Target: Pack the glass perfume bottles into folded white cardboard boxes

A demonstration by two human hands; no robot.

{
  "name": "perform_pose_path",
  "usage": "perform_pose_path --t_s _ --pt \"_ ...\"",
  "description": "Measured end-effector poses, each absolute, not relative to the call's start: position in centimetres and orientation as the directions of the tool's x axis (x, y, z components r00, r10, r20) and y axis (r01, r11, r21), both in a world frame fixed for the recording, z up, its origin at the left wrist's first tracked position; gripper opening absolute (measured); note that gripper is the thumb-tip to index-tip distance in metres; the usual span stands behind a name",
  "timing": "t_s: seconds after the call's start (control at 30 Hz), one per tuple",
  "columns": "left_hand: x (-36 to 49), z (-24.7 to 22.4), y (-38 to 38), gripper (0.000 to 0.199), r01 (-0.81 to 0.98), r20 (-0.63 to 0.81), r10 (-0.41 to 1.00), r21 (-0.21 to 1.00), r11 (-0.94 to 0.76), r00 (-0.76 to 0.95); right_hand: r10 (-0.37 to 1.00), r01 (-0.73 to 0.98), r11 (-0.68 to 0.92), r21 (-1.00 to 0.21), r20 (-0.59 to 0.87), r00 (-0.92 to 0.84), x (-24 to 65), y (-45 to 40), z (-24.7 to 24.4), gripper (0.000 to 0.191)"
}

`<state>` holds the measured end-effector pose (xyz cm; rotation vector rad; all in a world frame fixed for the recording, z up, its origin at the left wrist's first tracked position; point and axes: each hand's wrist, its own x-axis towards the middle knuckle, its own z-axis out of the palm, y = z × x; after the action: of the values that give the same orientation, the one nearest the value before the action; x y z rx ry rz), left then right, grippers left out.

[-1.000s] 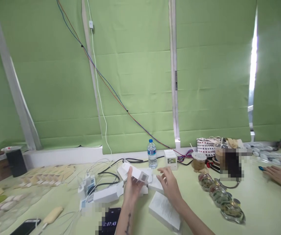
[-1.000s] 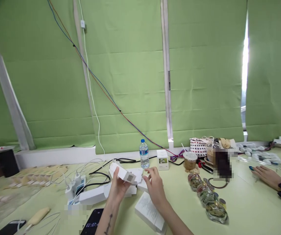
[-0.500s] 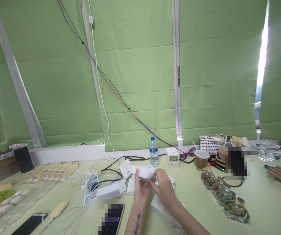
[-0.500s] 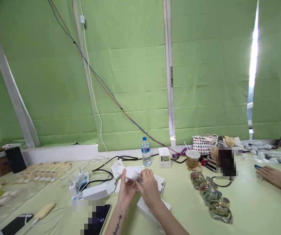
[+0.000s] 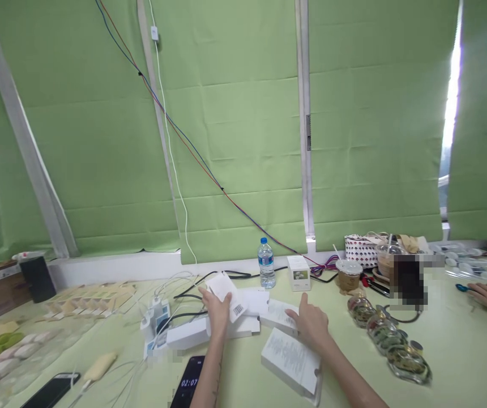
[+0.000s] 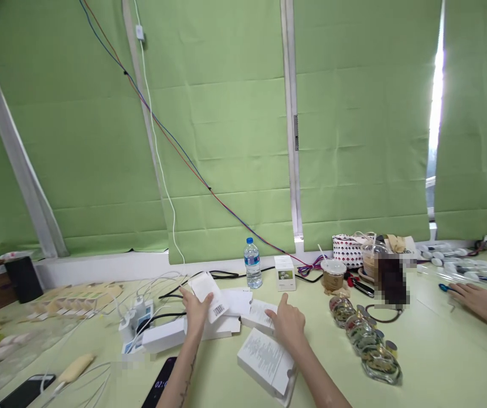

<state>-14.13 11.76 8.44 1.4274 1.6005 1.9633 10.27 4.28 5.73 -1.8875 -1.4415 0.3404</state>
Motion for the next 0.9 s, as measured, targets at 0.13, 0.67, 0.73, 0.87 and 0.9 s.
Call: perform_pose_path --t_s 0.13,0.67,0.73,0.87,0.9 --pt "-12.1 7.9 10.7 0.068 0.439 0.581 0.730 0.796 -0.417 -0.360 0.911 0.600 -0.126 -0.790 0.148 0.386 11.7 5.3 3.4 0.039" --pt "-3.5 5.4 8.2 0.077 0.151 0.173 0.935 0.962 -0.228 0.310 0.885 -0.305 0.422 -0.854 0.315 0.342 16.9 2.8 6.1 0.047" --pt "-3.7 6.3 7.5 0.090 0.102 0.188 0.923 0.967 -0.234 0.337 0.899 -0.391 0.418 -0.820 0.309 0.312 16.7 2.5 6.2 0.046" --pt "-5.3 8.7 5.8 0.106 -0.022 0.298 0.848 0.947 -0.321 0.439 0.934 -0.496 0.354 -0.793 0.277 0.223 16.0 2.2 6.3 0.046" --pt "-6.0 9.2 5.5 0.103 -0.053 0.332 0.825 0.936 -0.347 0.457 0.944 -0.508 0.331 -0.795 0.267 0.196 15.7 2.2 6.2 0.045"
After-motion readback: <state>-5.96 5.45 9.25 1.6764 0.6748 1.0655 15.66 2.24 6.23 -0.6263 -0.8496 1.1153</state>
